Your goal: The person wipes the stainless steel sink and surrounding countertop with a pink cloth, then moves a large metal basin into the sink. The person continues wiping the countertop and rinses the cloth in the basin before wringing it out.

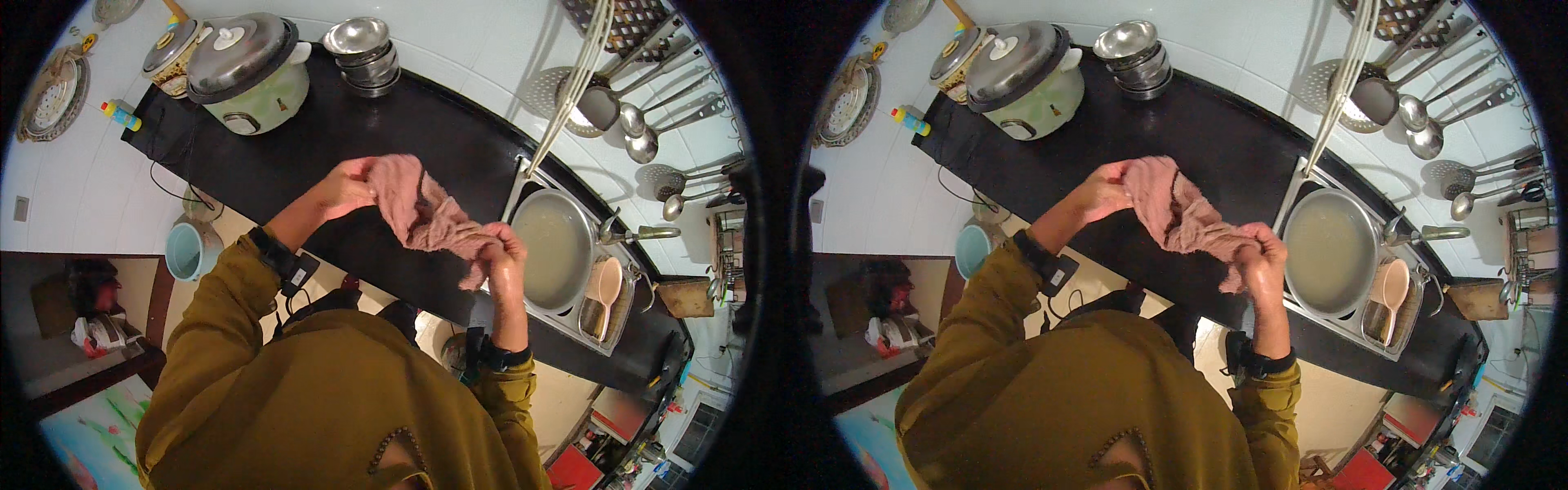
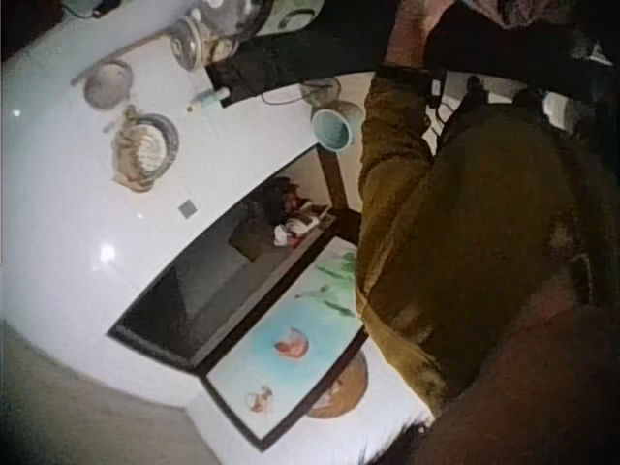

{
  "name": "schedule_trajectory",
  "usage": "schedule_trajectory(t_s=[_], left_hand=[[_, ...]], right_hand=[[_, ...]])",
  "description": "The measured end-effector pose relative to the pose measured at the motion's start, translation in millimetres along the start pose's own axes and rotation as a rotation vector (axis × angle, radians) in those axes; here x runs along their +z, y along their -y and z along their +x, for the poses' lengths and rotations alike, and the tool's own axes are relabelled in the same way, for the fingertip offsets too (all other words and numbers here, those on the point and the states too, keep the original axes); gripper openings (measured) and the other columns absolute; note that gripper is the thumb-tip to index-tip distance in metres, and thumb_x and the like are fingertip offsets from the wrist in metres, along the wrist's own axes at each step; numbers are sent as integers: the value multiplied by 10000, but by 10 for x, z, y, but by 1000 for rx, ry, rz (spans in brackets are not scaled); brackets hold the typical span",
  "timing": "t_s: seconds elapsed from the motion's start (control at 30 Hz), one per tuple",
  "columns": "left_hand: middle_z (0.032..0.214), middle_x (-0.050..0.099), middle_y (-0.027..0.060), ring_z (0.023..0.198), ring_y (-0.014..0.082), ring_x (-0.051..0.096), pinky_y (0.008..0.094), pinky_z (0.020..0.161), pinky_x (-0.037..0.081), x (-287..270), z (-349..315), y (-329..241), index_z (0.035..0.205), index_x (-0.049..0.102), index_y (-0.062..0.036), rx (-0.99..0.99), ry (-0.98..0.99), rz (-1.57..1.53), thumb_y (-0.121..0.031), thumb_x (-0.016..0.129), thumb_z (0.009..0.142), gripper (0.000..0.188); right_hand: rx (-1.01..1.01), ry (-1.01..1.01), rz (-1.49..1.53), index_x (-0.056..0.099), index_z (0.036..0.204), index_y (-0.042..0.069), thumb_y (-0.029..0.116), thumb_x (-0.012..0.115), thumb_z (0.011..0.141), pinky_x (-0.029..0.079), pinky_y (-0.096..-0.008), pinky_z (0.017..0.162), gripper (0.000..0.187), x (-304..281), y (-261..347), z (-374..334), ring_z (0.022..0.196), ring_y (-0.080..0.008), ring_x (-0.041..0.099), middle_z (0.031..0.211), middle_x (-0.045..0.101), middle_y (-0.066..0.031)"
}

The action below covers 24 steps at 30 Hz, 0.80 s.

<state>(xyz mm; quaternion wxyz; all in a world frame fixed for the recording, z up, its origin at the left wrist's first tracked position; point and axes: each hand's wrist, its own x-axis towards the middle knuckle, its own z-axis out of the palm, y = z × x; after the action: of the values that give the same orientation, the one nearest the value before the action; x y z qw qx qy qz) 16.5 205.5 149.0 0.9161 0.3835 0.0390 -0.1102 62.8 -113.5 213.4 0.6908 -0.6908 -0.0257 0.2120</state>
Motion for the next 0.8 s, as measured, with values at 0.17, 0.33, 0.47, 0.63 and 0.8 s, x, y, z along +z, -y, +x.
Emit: schedule_trajectory(t_s=[0.17, 0.33, 0.47, 0.63, 0.8], left_hand=[[1190, 622, 119, 1165, 305, 590, 499, 1015, 452, -171, -303, -296, 1275, 533, -62, 27, -54, -38, -18, 621, 821, 464], [1156, 635, 131, 1116, 309, 607, 492, 1028, 433, -3, -278, -351, 1290, 510, -52, 32, 23, -280, -363, 615, 928, 488], [1143, 646, 151, 1029, 299, 642, 459, 941, 486, 227, -121, -298, 1260, 529, -6, 2, 162, -204, -465, 471, 996, 533], [1133, 630, 188, 1041, 332, 644, 488, 904, 523, 488, -161, -323, 1239, 504, -5, -79, 247, -86, -318, 484, 1017, 384], [1132, 598, 161, 1025, 278, 643, 452, 889, 529, 624, -312, -198, 1222, 460, -32, -126, 190, 149, -150, 532, 994, 266]], right_hand=[[86, -11, 372, 623, 942, 30, 54, 521, 853, 497, -267, 638, 138, 293, 64, 6, 640, -102, 545, 761, 602, -26], [200, 12, -403, 656, 916, 2, 151, 514, 923, 503, -320, 693, 207, 372, 6, -15, 765, -195, 648, 794, 679, -70], [-288, 88, -502, 660, 1036, -6, 171, 549, 935, 511, -325, 774, 232, 527, -14, -22, 833, -186, 655, 894, 693, -122], [53, 281, -123, 654, 1072, 0, 215, 587, 945, 499, -316, 753, 259, 792, 145, 18, 841, -170, 637, 978, 683, -95], [88, 193, 341, 688, 871, 24, 113, 617, 931, 466, -257, 706, 129, 1046, 195, 85, 741, -105, 581, 793, 652, -20]])
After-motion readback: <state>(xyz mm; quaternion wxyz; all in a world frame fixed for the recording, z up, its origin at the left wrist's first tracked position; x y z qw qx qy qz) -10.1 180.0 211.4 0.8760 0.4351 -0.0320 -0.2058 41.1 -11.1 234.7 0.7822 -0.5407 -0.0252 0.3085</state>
